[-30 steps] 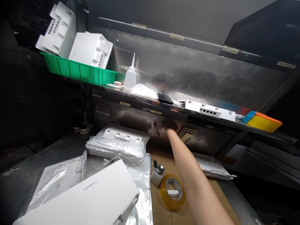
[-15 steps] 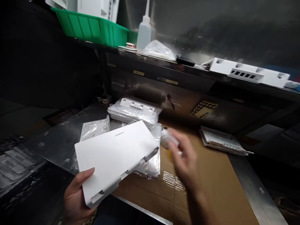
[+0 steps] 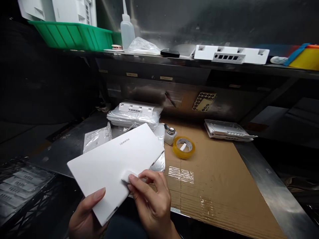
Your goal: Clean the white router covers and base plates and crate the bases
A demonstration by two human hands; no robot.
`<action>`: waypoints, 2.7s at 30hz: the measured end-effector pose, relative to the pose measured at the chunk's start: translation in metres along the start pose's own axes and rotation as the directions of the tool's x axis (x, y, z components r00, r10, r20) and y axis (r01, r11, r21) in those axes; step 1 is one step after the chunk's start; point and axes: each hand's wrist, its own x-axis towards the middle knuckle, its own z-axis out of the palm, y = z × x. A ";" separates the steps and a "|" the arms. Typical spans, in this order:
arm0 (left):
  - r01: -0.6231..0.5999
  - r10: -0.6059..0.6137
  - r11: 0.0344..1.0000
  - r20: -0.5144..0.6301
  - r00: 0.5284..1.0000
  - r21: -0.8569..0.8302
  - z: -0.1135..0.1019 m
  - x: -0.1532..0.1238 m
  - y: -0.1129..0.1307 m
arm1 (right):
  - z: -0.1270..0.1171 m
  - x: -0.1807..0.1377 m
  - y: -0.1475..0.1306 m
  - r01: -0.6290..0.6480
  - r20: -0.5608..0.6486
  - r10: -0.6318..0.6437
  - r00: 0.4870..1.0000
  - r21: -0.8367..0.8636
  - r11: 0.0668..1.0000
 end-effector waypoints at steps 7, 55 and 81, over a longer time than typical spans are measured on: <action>-0.012 0.012 1.000 0.019 1.000 0.000 -0.004 -0.003 -0.005 | -0.009 -0.002 -0.001 0.015 0.039 -0.015 0.999 0.001 1.000; -0.009 0.015 0.999 0.137 0.990 -0.046 -0.023 0.004 0.010 | -0.011 0.006 -0.024 0.081 0.159 -0.079 0.984 -0.005 0.997; 0.151 -0.111 0.977 0.247 0.963 -0.150 -0.018 0.010 0.006 | -0.011 0.008 -0.013 0.017 0.146 -0.009 0.989 -0.052 0.998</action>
